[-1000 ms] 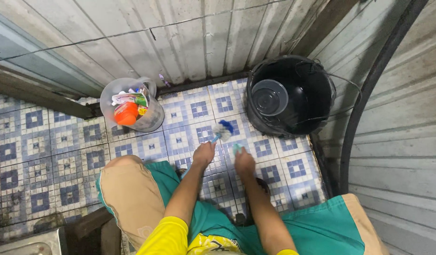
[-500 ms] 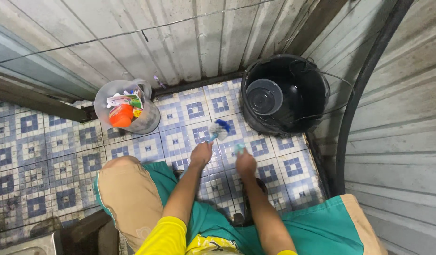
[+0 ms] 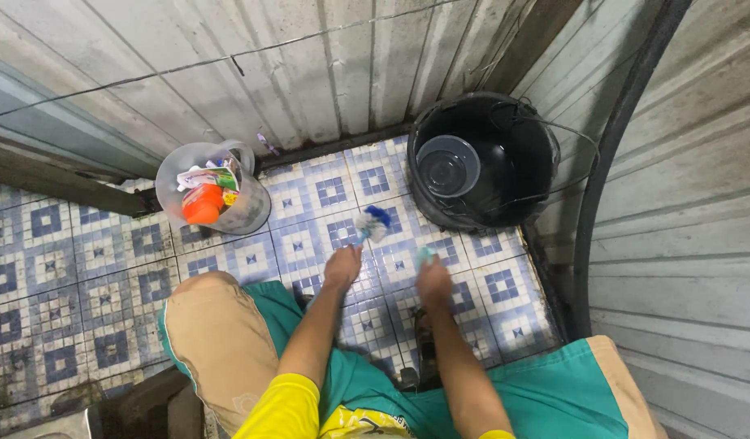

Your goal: Scrubbing the tiled floor using a long-handled brush

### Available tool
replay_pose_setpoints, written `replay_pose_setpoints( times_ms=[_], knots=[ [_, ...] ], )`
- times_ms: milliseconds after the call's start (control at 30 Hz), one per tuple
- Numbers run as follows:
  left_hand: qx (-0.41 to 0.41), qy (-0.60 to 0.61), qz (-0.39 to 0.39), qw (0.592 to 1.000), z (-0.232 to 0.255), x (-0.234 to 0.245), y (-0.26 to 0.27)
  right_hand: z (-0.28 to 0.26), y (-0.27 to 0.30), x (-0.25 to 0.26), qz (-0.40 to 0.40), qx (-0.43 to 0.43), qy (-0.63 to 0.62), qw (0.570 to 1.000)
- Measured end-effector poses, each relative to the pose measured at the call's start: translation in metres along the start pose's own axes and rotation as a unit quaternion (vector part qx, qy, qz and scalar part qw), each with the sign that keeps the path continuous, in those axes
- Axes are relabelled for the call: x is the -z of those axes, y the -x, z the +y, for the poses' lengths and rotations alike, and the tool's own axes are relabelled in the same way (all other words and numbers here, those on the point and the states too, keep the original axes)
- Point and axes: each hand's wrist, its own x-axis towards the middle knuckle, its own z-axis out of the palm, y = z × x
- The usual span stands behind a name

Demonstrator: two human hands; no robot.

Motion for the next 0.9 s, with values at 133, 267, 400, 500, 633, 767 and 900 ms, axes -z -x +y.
replay_pose_setpoints(
  times_ms=[133, 267, 400, 500, 633, 767, 900],
  knots=[
    [-0.045, -0.054, -0.014, 0.997, 0.011, 0.007, 0.005, -0.013, 0.012, -0.001, -0.021, 0.075, 0.015, 0.997],
    [0.056, 0.032, 0.022, 0.998, -0.007, 0.030, 0.005, 0.030, -0.025, 0.016, 0.007, -0.032, -0.001, 0.999],
    [0.072, 0.055, 0.035, 0.995, -0.009, 0.038, 0.012, 0.066, -0.054, 0.010, 0.052, -0.064, -0.022, 0.996],
    [0.046, 0.066, 0.008, 0.997, 0.009, 0.018, 0.011, 0.019, -0.012, 0.005, 0.035, -0.032, -0.048, 0.998],
    [-0.023, -0.029, -0.010, 0.999, 0.023, 0.003, 0.013, -0.013, 0.011, -0.002, -0.029, 0.058, -0.003, 0.998],
    [0.031, 0.008, 0.008, 0.999, 0.015, 0.020, 0.014, 0.022, -0.021, 0.007, 0.014, -0.010, 0.000, 1.000],
    [0.097, 0.064, 0.051, 0.992, -0.007, 0.029, 0.002, 0.058, -0.050, 0.013, 0.077, -0.071, -0.034, 0.994]
  ],
)
